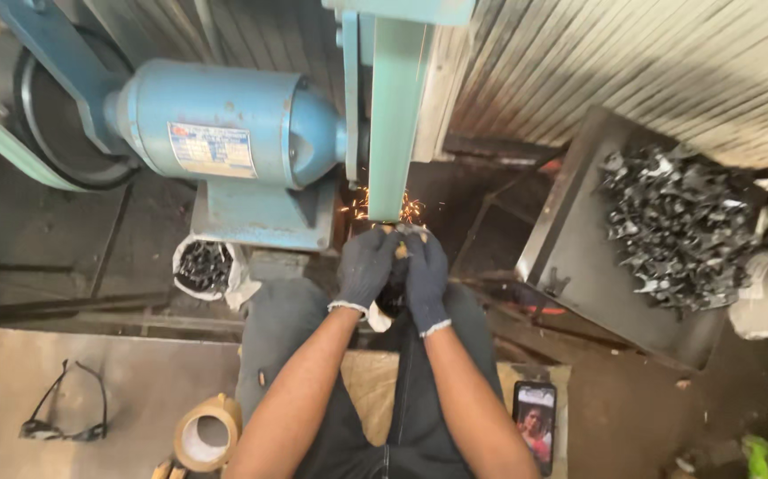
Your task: The person repeatedly grinds small metal parts against a belt grinder, creating sparks. They pick up each part, press it against the moving belt, then place it into a nearby bin. The cycle continues throughout the clip.
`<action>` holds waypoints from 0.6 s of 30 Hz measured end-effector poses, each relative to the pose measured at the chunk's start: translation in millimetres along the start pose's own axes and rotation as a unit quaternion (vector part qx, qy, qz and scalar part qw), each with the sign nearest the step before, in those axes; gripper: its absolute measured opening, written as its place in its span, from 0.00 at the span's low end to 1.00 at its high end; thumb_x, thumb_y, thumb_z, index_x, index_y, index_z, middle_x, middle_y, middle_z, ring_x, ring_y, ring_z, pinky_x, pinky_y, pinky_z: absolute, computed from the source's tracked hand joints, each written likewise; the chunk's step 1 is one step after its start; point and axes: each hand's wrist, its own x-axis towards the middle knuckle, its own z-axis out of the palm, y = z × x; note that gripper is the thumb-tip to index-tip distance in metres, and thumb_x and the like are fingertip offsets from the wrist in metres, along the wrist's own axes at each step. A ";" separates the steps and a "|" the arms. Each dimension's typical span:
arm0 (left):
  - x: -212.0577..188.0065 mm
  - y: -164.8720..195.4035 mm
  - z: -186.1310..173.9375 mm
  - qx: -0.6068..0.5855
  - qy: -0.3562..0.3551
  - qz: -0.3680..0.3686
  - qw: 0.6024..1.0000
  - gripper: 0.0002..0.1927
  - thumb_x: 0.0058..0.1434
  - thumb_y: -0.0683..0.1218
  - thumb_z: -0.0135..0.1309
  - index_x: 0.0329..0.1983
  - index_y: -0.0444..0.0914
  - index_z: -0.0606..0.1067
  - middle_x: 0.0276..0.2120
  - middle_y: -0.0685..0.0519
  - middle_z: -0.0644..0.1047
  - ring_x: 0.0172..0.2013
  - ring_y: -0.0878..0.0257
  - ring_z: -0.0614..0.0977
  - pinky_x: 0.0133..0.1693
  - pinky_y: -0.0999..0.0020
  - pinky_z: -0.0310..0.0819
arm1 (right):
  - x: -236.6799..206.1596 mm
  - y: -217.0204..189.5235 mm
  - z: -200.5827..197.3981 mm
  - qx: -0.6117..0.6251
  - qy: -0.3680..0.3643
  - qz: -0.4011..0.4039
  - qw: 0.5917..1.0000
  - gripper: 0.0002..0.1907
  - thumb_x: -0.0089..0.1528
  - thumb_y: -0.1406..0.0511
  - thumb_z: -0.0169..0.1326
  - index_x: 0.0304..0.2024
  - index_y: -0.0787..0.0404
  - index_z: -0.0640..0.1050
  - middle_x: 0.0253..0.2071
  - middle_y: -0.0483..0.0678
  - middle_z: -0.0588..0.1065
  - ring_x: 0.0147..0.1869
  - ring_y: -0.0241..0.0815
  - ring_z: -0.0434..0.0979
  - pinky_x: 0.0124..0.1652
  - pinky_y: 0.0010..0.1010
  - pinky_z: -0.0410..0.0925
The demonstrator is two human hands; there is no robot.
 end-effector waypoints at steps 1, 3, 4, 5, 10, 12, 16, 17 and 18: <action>-1.5 5.8 0.4 -0.027 -0.012 -0.027 0.999 0.18 0.64 0.56 0.55 0.40 0.37 0.81 0.32 0.40 0.81 0.33 0.43 0.83 0.36 0.53 0.74 | -3.0 -3.3 -2.6 0.014 0.023 0.017 1.000 0.11 0.68 0.65 0.50 0.47 0.64 0.80 0.43 0.45 0.79 0.46 0.32 0.76 0.47 0.26 0.69; -11.6 14.8 -1.9 0.005 0.018 0.062 0.998 0.17 0.65 0.56 0.54 0.41 0.38 0.81 0.31 0.40 0.80 0.33 0.43 0.82 0.35 0.52 0.73 | -11.3 -9.7 -10.1 0.053 0.033 -0.016 0.998 0.11 0.68 0.66 0.50 0.49 0.64 0.78 0.45 0.44 0.79 0.49 0.33 0.76 0.50 0.27 0.69; -20.0 17.3 -3.9 0.022 0.028 0.099 0.994 0.17 0.65 0.55 0.53 0.41 0.38 0.81 0.31 0.40 0.79 0.33 0.42 0.82 0.35 0.51 0.72 | -16.9 -12.2 -14.8 0.070 0.040 -0.024 0.996 0.10 0.68 0.66 0.50 0.50 0.63 0.77 0.46 0.44 0.78 0.50 0.34 0.76 0.51 0.27 0.69; -26.1 18.3 -7.8 0.053 0.018 0.105 0.993 0.17 0.65 0.56 0.54 0.39 0.37 0.80 0.31 0.40 0.79 0.33 0.42 0.81 0.34 0.50 0.72 | -20.9 -14.7 -20.8 0.017 0.025 -0.063 0.998 0.10 0.67 0.67 0.51 0.50 0.64 0.78 0.47 0.45 0.79 0.52 0.36 0.76 0.53 0.28 0.69; -36.8 11.2 -43.3 0.107 -0.028 0.144 0.983 0.20 0.65 0.59 0.55 0.32 0.38 0.80 0.30 0.41 0.79 0.35 0.42 0.81 0.35 0.51 0.73 | -36.4 -20.5 -33.5 -0.162 -0.102 -0.190 0.963 0.11 0.68 0.67 0.53 0.50 0.66 0.80 0.48 0.51 0.81 0.53 0.40 0.80 0.54 0.31 0.70; -34.0 11.9 -51.9 0.104 -0.067 0.059 0.991 0.24 0.65 0.61 0.57 0.32 0.34 0.79 0.30 0.40 0.78 0.33 0.44 0.81 0.36 0.53 0.72 | -40.1 -19.9 -28.4 -0.166 -0.110 -0.097 0.975 0.12 0.67 0.66 0.52 0.48 0.66 0.80 0.42 0.52 0.82 0.47 0.40 0.82 0.50 0.31 0.71; -27.9 17.4 -47.2 -0.007 -0.042 -0.038 0.998 0.19 0.62 0.58 0.56 0.47 0.41 0.81 0.35 0.45 0.82 0.36 0.52 0.83 0.38 0.62 0.74 | -31.3 -17.2 -18.1 -0.202 -0.085 -0.082 0.972 0.14 0.65 0.65 0.53 0.49 0.69 0.78 0.42 0.56 0.80 0.47 0.43 0.81 0.47 0.34 0.70; -27.3 18.0 -42.1 -0.037 -0.035 -0.059 0.997 0.19 0.62 0.57 0.56 0.47 0.39 0.81 0.34 0.46 0.83 0.35 0.55 0.84 0.38 0.63 0.74 | -25.1 -16.4 -18.2 -0.185 -0.105 -0.078 0.974 0.13 0.66 0.65 0.53 0.47 0.69 0.78 0.41 0.56 0.80 0.45 0.44 0.81 0.45 0.34 0.71; -25.4 18.1 -36.1 -0.067 -0.028 -0.078 0.994 0.20 0.62 0.56 0.56 0.47 0.38 0.82 0.34 0.46 0.84 0.33 0.58 0.84 0.39 0.65 0.74 | -16.0 -15.7 -19.6 -0.169 -0.124 -0.077 0.975 0.12 0.66 0.65 0.53 0.45 0.69 0.79 0.39 0.55 0.80 0.42 0.45 0.82 0.43 0.34 0.71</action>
